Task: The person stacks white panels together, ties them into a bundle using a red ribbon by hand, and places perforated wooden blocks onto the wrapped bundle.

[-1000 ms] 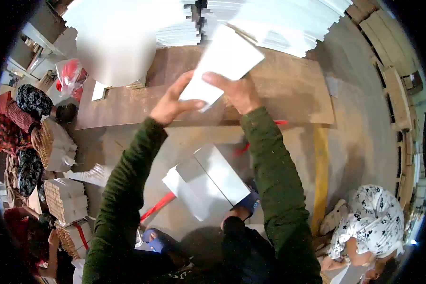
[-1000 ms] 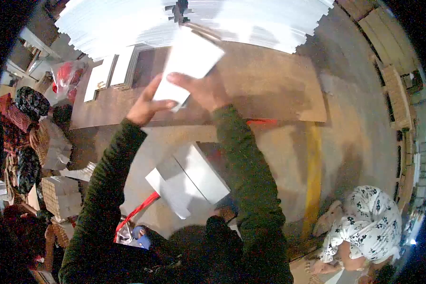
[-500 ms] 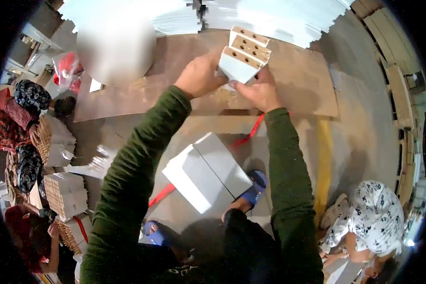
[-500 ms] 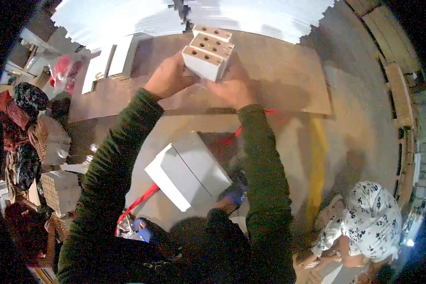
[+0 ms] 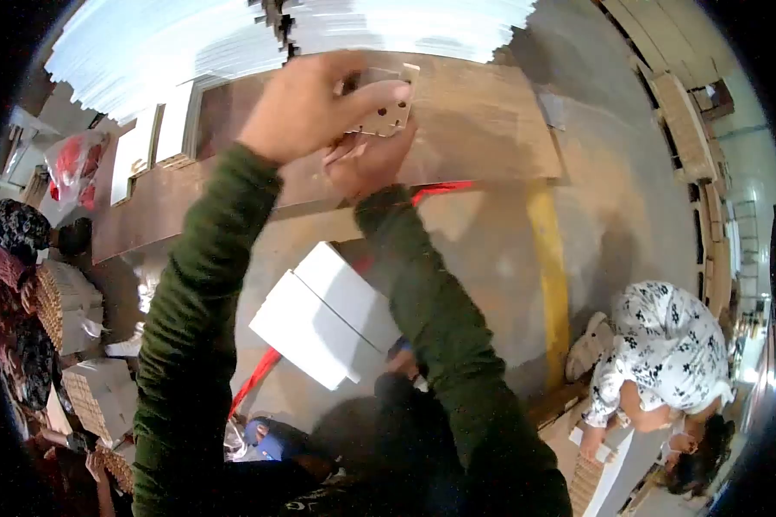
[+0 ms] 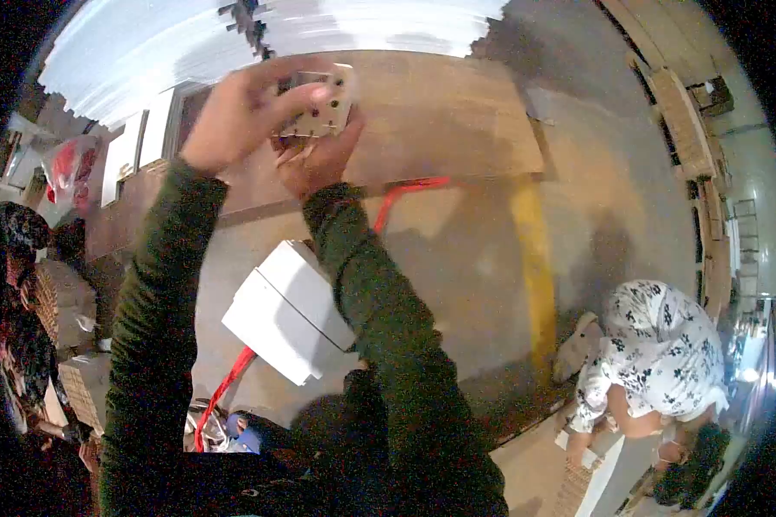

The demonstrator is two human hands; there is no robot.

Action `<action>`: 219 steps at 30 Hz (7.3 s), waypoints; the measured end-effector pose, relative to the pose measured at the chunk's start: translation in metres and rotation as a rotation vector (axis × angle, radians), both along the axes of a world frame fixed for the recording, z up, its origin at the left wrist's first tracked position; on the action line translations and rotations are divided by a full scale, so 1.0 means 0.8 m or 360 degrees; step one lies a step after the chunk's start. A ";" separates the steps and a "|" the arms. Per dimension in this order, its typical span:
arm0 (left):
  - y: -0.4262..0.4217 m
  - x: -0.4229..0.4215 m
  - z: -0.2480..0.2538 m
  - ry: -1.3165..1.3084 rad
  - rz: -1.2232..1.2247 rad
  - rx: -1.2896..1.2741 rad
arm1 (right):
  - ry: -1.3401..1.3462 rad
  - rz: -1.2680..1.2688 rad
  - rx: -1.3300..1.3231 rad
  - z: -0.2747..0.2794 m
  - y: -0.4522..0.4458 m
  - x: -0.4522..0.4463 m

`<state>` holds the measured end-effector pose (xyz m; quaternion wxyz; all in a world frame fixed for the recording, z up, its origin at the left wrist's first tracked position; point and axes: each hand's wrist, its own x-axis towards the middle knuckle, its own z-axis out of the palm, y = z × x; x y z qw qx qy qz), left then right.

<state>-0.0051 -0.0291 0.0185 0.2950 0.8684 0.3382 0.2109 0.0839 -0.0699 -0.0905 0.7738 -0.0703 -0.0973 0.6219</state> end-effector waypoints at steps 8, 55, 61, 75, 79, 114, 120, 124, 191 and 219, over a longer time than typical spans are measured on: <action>-0.016 0.002 -0.064 -0.0271 -0.0056 -0.0323 | -0.0678 -0.0206 -0.0234 -0.048 -0.030 0.020; -0.354 -0.177 -0.212 -0.1105 0.1380 -0.1229 | -0.3309 0.0132 0.0264 -0.005 -0.168 -0.093; -0.303 -0.148 -0.187 -0.0439 0.1647 -0.0661 | -0.3587 -0.0156 -0.0112 0.014 -0.154 -0.005; -0.273 -0.184 -0.215 -0.0570 0.1767 -0.0320 | -0.3767 0.0207 -0.0016 -0.024 -0.178 -0.014; -0.106 -0.248 -0.202 -0.0725 0.1678 0.0034 | -0.3498 0.0441 -0.0204 -0.022 -0.179 -0.012; 0.050 -0.258 -0.226 -0.0677 0.1261 -0.0350 | -0.3296 -0.0008 -0.0151 0.004 -0.149 0.015; 0.064 -0.236 -0.087 0.0873 0.1081 0.1046 | -0.3317 0.0034 -0.0297 0.005 -0.155 0.043; 0.086 -0.209 -0.034 0.1847 0.0532 0.1947 | -0.3265 -0.0060 -0.0290 0.010 -0.150 0.044; -0.321 -0.090 -0.159 0.0935 0.0313 0.0157 | -0.3081 0.0679 0.0047 -0.036 -0.165 0.006; -0.275 -0.140 -0.206 -0.1857 0.2207 -0.1660 | -0.1854 0.1151 -0.0515 -0.160 -0.152 0.057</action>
